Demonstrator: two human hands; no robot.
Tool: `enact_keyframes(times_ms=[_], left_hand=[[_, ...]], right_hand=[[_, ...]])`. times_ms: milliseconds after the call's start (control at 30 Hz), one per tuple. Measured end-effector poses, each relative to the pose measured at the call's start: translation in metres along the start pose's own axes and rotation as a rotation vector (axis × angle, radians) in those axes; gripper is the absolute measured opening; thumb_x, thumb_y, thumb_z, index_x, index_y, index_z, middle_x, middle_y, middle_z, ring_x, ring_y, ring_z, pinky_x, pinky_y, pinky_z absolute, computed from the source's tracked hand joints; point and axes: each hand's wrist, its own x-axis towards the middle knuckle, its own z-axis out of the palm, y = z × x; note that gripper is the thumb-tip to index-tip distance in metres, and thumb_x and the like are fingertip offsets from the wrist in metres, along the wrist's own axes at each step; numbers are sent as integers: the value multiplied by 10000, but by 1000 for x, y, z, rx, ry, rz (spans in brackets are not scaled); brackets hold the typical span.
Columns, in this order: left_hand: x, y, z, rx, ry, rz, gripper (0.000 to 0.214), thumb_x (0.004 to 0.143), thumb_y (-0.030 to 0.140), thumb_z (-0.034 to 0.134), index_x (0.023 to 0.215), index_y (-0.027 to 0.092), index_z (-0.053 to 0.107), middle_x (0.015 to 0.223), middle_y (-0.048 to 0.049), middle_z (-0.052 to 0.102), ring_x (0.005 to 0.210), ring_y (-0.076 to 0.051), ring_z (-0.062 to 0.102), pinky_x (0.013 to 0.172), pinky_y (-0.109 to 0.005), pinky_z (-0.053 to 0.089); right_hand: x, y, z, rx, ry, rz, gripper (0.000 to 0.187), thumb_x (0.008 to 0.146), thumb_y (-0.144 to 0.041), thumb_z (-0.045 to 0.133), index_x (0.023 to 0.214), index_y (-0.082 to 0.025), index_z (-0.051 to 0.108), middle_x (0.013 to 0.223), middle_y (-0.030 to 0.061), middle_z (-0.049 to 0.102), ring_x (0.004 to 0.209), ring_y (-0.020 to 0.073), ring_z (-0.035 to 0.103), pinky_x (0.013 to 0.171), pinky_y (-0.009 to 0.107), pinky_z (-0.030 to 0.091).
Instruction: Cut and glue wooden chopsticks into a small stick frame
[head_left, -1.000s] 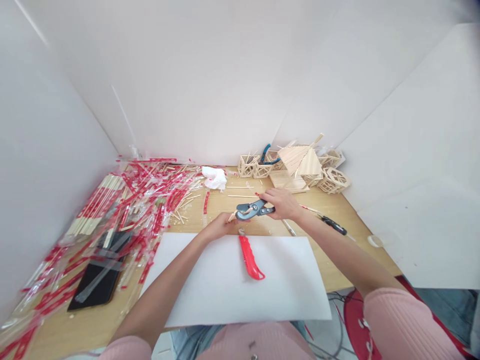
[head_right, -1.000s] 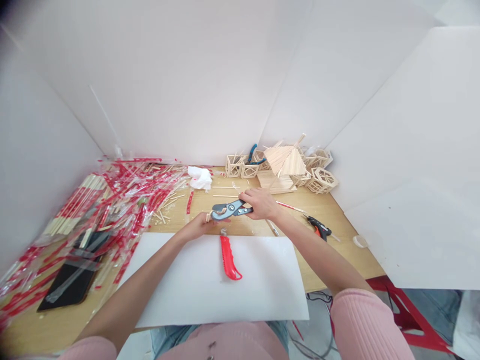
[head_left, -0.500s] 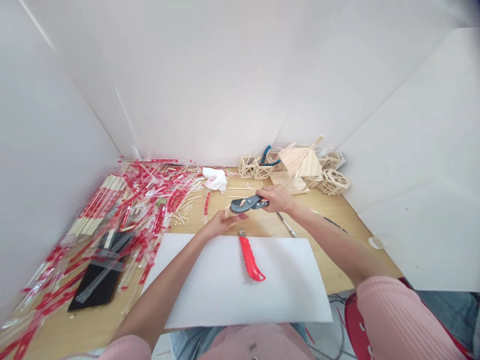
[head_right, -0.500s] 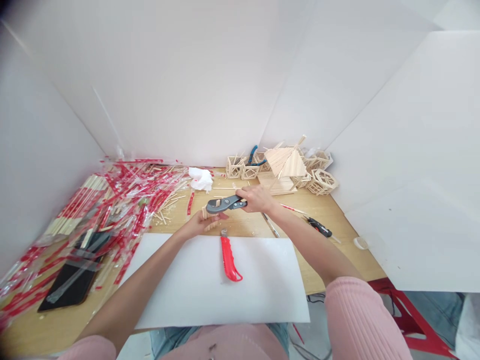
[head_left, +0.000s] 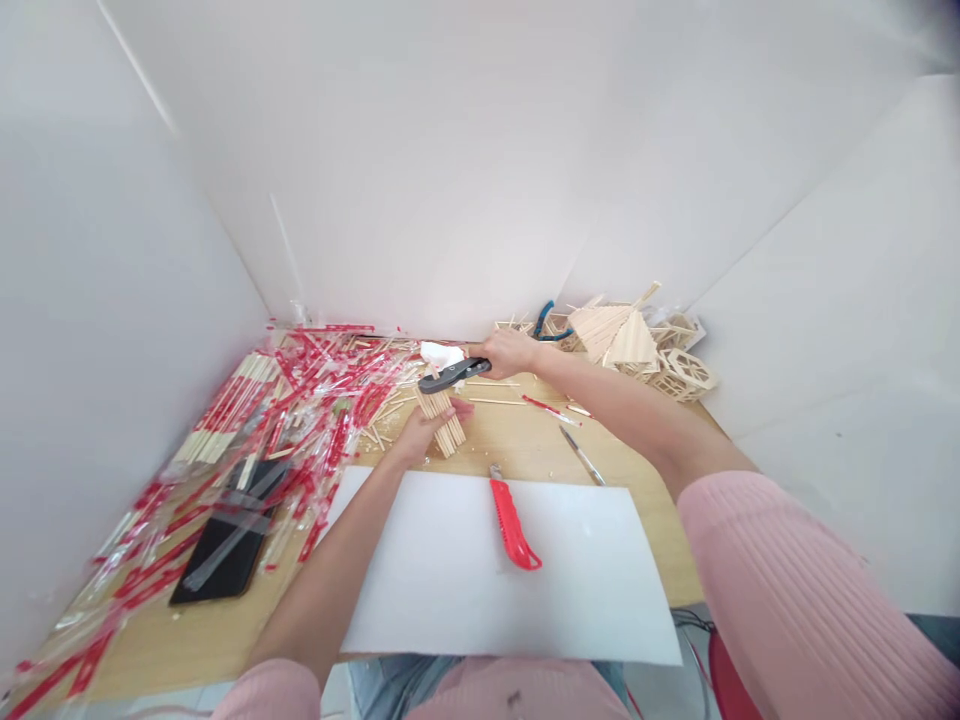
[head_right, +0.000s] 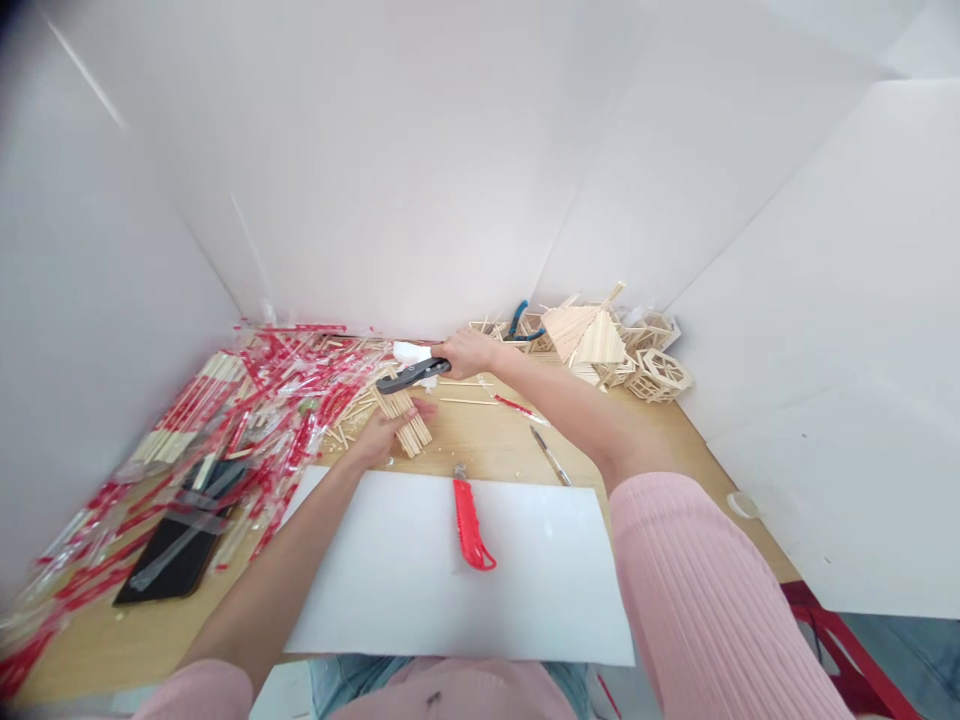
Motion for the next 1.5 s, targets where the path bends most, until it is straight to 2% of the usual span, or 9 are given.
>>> enact_keyframes(times_ms=[200,467,633,733,867,1033,1167,1300,1500], left_hand=[[0,4,-13,-99,41,-20,378,696,336,691,981,99,617,1050,-163,655,980,-272,618,899,-427,450],[1,4,-12,-227,35,-59,352,713,303,685,997,112,603,1092,-166,638,998,-284,611,914,-458,447],[2,6,-14,-269,63,-19,306,725,282,675,984,132,614,1089,-143,643,1052,-288,584,954,-465,424],[1,8,-14,-274,44,-30,286,735,258,666,986,129,616,1090,-146,642,1064,-292,576,968,-478,409],[1,10,-13,-316,37,-48,276,752,220,647,1008,126,605,1100,-146,638,1102,-283,553,990,-477,391],[3,5,-11,-371,67,-91,231,775,189,611,999,132,600,1119,-132,632,1139,-267,527,1012,-462,373],[5,-5,-11,-416,92,-119,223,789,166,583,1011,133,587,1140,-125,620,1152,-256,518,1023,-458,364],[9,-12,-14,-440,145,-130,239,810,147,545,1047,147,574,1160,-109,611,1156,-240,516,1028,-444,365],[13,-12,-19,-444,211,-89,258,840,127,489,1087,155,559,1183,-96,601,1180,-208,496,1028,-398,375]], right_hand=[[33,-1,-4,-23,-65,-51,325,775,-355,479,988,-184,656,820,111,701,721,221,629,597,271,335],[44,-3,-16,-49,-67,-84,345,802,-410,462,963,-181,663,807,120,702,720,215,629,608,270,334],[37,-9,-20,46,-16,136,499,775,-602,450,969,-184,640,843,113,692,791,245,624,640,279,360],[11,-19,-5,270,66,347,470,782,-575,473,1022,-192,602,898,79,682,804,221,619,626,257,374],[-60,-45,36,559,189,631,440,779,-501,521,1077,-180,560,949,65,664,811,193,614,650,253,410],[-172,-94,88,418,211,983,471,720,-483,577,1103,-209,562,990,100,638,917,282,586,777,382,411],[-240,-130,114,340,170,1152,525,719,-523,553,1149,-222,540,959,121,630,913,318,574,792,430,396],[-271,-151,128,264,191,1209,555,741,-558,520,1171,-207,524,990,133,609,942,325,539,823,435,370],[-274,-145,132,199,229,1198,647,720,-610,535,1168,-143,533,1035,164,573,988,337,493,880,463,338]])
